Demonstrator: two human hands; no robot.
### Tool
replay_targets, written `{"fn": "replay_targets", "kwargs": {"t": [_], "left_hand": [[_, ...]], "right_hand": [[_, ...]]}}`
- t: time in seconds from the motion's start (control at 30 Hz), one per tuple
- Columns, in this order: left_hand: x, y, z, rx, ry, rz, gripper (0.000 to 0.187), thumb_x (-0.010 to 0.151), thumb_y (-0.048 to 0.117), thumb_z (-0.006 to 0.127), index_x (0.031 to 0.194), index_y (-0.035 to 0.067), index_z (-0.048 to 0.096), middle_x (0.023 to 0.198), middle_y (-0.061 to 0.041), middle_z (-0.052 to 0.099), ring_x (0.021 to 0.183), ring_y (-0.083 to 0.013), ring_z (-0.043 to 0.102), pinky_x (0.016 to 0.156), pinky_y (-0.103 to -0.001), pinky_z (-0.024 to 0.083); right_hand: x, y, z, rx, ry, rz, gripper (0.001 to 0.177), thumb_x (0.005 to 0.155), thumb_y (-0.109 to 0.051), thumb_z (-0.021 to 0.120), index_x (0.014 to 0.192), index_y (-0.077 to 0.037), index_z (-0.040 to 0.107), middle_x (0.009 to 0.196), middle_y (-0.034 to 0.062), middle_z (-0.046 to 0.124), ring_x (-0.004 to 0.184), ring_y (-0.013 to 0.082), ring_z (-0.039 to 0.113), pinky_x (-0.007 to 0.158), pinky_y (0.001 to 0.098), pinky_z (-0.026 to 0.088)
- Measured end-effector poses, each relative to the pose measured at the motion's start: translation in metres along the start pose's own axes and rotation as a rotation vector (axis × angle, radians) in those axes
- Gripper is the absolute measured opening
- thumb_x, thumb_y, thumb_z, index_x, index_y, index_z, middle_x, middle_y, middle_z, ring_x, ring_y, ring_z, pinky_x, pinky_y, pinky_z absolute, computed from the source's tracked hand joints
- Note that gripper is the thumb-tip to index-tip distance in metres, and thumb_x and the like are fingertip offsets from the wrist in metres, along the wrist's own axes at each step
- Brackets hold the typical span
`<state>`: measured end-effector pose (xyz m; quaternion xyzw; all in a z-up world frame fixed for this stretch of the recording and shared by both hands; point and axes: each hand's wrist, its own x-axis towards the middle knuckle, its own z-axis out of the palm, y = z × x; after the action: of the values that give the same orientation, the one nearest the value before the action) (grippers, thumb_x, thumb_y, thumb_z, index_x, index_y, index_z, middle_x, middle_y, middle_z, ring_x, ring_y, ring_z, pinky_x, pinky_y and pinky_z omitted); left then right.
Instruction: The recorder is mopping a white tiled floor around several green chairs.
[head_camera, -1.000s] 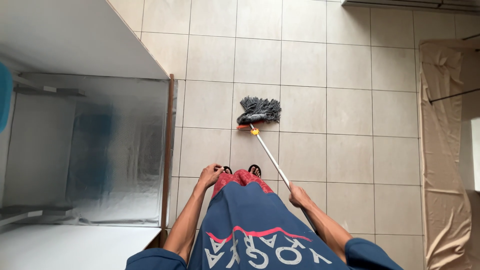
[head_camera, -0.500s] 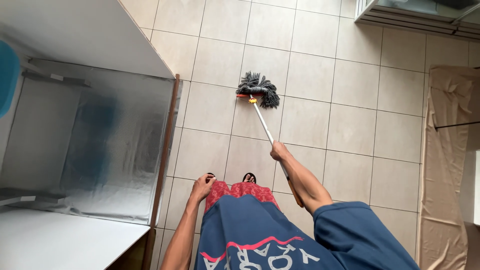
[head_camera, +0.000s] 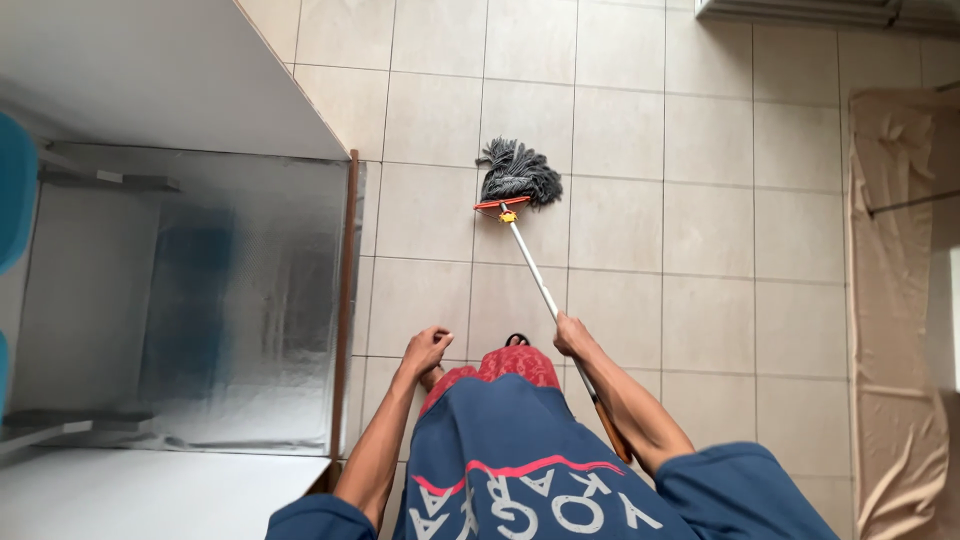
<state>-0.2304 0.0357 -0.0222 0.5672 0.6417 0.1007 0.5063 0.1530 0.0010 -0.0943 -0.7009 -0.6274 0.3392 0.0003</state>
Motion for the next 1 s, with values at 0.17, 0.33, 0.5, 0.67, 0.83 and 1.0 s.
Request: {"fn": "replay_targets", "kwargs": {"t": [0.17,0.33,0.5,0.67,0.83,1.0], "left_hand": [[0.0,0.003,-0.038,0.04,-0.118,0.02,0.038,0.091,0.038,0.067,0.114,0.007,0.074,0.105,-0.014,0.079,0.096,-0.0289,0.077,0.087,-0.038,0.059],[-0.001,-0.011,-0.069,0.072,-0.225,0.027,0.037,0.093,0.036,0.064,0.116,0.007,0.072,0.108,-0.012,0.077,0.091,-0.0289,0.079,0.087,-0.037,0.059],[0.005,-0.035,-0.082,0.086,-0.194,0.091,0.036,0.094,0.035,0.065,0.113,0.005,0.074,0.1,-0.013,0.08,0.097,-0.0272,0.077,0.088,-0.037,0.058],[0.004,-0.032,-0.084,0.054,-0.155,0.053,0.034,0.094,0.032,0.065,0.111,0.004,0.074,0.098,-0.013,0.081,0.097,-0.0259,0.077,0.089,-0.036,0.057],[0.0,-0.023,-0.076,0.0,-0.104,-0.029,0.034,0.094,0.033,0.064,0.111,0.005,0.073,0.098,-0.012,0.081,0.095,-0.0253,0.078,0.089,-0.035,0.058],[-0.001,-0.013,-0.068,0.03,-0.038,-0.05,0.036,0.094,0.035,0.065,0.112,0.005,0.074,0.105,-0.014,0.079,0.1,-0.028,0.075,0.091,-0.037,0.057]], "right_hand": [[-0.094,-0.048,0.013,0.119,0.029,0.035,0.036,0.082,-0.003,0.055,0.117,0.005,0.052,0.086,0.0335,0.068,0.086,0.052,0.066,0.076,0.0573,0.054],[-0.165,-0.056,0.076,0.152,0.025,0.13,0.029,0.086,-0.01,0.058,0.112,0.003,0.057,0.088,0.0328,0.068,0.088,0.0516,0.067,0.08,0.0557,0.056],[-0.181,-0.088,0.064,0.196,-0.07,0.271,0.033,0.088,-0.013,0.057,0.119,0.0,0.056,0.089,0.0298,0.069,0.09,0.0481,0.068,0.079,0.054,0.056],[-0.121,-0.071,0.053,0.178,-0.056,0.223,0.036,0.088,-0.01,0.055,0.123,0.0,0.055,0.093,0.0306,0.069,0.093,0.0491,0.067,0.082,0.0551,0.054],[-0.015,-0.043,0.032,0.103,-0.048,0.149,0.032,0.088,-0.011,0.054,0.117,0.001,0.056,0.097,0.033,0.069,0.097,0.0509,0.066,0.084,0.0563,0.055],[0.093,-0.048,-0.007,0.074,0.007,0.044,0.022,0.087,-0.011,0.056,0.103,0.003,0.061,0.093,0.0325,0.069,0.091,0.05,0.068,0.079,0.055,0.057]]}}
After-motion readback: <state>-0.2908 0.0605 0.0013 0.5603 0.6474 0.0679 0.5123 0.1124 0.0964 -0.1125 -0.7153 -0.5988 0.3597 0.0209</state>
